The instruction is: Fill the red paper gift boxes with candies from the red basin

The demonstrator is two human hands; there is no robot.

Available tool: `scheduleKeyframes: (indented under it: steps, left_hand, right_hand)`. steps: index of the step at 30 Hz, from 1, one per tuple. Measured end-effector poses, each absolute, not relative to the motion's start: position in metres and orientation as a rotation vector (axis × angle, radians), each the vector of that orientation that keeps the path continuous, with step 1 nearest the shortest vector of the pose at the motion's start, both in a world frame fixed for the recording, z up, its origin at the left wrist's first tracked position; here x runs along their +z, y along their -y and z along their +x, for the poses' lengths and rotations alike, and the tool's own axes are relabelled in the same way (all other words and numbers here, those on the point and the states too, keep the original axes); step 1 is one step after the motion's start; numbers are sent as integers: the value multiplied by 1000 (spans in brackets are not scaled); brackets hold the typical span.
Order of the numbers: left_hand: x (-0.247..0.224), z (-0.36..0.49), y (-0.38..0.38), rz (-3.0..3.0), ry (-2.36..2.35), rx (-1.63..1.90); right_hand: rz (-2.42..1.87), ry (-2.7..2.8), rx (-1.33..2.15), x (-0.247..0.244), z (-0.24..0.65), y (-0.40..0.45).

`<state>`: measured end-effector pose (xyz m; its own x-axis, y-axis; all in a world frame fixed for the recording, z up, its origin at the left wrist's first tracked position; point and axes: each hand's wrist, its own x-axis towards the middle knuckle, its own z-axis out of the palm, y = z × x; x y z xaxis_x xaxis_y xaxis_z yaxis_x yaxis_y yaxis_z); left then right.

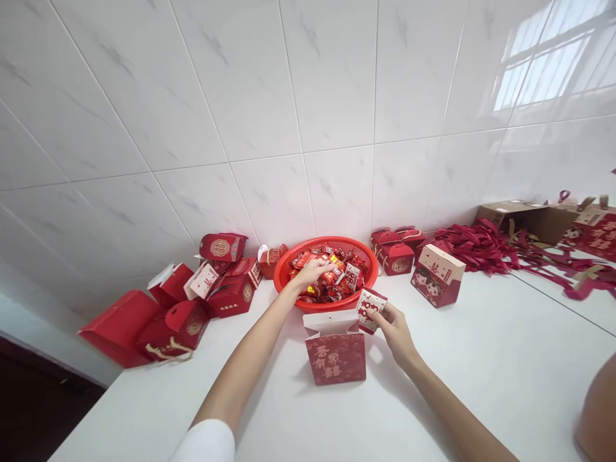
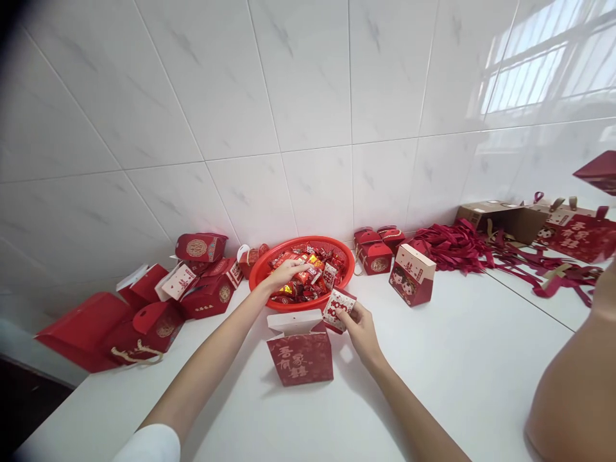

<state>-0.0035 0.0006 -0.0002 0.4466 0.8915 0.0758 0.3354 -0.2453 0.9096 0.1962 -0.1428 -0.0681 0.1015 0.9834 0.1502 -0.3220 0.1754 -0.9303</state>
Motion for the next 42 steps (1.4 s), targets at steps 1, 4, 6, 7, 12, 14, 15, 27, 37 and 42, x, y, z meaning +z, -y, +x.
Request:
scheduleKeyframes:
  steps: [1,4,6,7,12,14,15,27,37,42]
  left_hand:
    - [-2,-4,-1,1797,-1047,765]
    - [-4,-4,-3,1805,-1037,727]
    - [-5,-3,-1,1821,-1010,699]
    - [-5,-3,0,1836,-985,674]
    - [-9,-2,4,1984,-936,524]
    - [-11,-3,2,2051,-988,535]
    - [-12,-4,1,2080,-1021,553]
    - [-19,-5,-5,2372,-1190,492]
    - [-11,16,7,2406,-935,-136]
    - [-12,21,1,2362,-1060,-187]
  right_hand:
    - [-878,983,1172,-68,196,143]
    - [-883,996,1156,-69,197,142]
    - [-893,1007,1148,-70,197,142]
    - [-898,1012,1142,-70,197,142]
    - [-919,1020,1124,-70,198,142]
    - [-919,1013,1125,-70,199,142]
    - [-919,1009,1125,-70,199,142]
    - [-905,1003,1138,-71,198,141]
    - [-865,1021,1136,-69,197,143]
    - [-883,1023,1127,-70,198,141]
